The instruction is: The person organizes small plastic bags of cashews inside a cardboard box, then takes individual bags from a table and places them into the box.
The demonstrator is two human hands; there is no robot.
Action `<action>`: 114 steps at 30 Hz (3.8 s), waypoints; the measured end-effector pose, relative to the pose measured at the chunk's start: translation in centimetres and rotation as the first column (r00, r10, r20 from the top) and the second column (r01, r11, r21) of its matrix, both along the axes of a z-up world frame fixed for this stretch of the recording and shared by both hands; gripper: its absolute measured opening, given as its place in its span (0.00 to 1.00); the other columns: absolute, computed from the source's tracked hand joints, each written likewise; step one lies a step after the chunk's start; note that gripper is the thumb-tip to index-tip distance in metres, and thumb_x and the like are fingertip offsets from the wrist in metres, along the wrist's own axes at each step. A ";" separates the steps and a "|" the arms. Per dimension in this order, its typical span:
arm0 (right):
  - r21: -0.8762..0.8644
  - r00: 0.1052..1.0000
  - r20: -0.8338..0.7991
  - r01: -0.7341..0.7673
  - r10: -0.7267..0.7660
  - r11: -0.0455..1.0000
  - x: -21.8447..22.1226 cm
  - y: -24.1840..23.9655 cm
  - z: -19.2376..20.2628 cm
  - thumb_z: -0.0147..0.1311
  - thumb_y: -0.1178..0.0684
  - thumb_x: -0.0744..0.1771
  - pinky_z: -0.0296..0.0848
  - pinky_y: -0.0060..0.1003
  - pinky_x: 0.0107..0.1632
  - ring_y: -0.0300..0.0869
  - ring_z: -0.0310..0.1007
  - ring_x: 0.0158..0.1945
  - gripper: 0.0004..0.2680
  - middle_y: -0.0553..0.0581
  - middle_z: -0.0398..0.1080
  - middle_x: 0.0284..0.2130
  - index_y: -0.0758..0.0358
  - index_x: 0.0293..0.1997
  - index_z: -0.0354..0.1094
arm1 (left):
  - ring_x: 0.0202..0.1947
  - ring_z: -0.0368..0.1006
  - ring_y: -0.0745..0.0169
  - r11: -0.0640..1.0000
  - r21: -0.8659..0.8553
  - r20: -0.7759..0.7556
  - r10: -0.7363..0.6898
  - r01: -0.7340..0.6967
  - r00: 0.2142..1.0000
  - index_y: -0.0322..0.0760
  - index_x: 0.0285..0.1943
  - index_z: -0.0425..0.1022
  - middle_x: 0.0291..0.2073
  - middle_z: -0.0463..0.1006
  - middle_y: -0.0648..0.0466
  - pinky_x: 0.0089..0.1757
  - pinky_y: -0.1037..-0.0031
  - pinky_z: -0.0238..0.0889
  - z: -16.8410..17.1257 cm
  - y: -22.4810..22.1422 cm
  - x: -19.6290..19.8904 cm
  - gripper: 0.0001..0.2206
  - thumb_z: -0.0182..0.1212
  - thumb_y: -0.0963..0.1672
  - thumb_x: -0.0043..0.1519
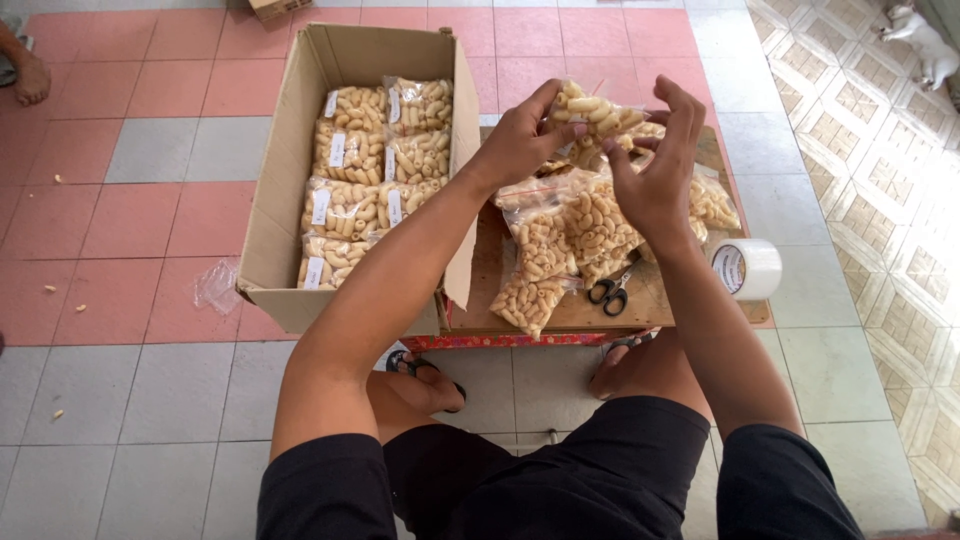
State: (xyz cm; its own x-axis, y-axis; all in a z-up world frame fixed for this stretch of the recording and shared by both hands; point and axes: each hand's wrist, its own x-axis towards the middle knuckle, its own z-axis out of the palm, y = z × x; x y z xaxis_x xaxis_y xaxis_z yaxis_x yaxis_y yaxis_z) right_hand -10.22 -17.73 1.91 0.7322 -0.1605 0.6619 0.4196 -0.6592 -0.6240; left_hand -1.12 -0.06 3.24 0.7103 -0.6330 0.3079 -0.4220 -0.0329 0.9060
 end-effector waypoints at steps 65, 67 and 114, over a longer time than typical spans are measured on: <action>0.026 0.962 -0.019 -0.273 0.274 0.962 5.9 0.2 5.7 0.53 0.57 0.73 0.85 0.39 0.38 0.51 0.80 0.43 0.05 0.65 0.71 0.40 0.69 0.46 0.64 | 0.42 0.74 0.44 0.729 0.529 0.451 0.190 -0.433 0.872 0.37 0.50 0.67 0.45 0.77 0.43 0.38 0.56 0.66 7.3 11.2 -1.3 0.11 0.59 0.46 0.65; -0.039 0.953 0.046 -0.298 0.300 0.954 7.5 1.6 5.7 0.55 0.58 0.73 0.85 0.41 0.36 0.51 0.79 0.43 0.06 0.63 0.69 0.39 0.68 0.44 0.64 | 0.36 0.73 0.40 0.580 0.633 0.505 0.193 -0.513 0.841 0.37 0.48 0.65 0.41 0.76 0.42 0.30 0.51 0.61 6.7 14.7 -0.8 0.13 0.59 0.48 0.65; -0.226 0.805 -0.095 -0.590 0.585 0.775 13.2 18.8 2.4 0.49 0.49 0.71 0.72 0.36 0.41 0.43 0.70 0.39 0.10 0.61 0.71 0.41 0.67 0.50 0.67 | 0.31 0.70 0.57 0.614 -0.093 0.805 0.509 -0.784 0.304 0.37 0.45 0.64 0.34 0.71 0.52 0.26 0.72 0.67 1.7 23.2 -3.2 0.08 0.46 0.34 0.62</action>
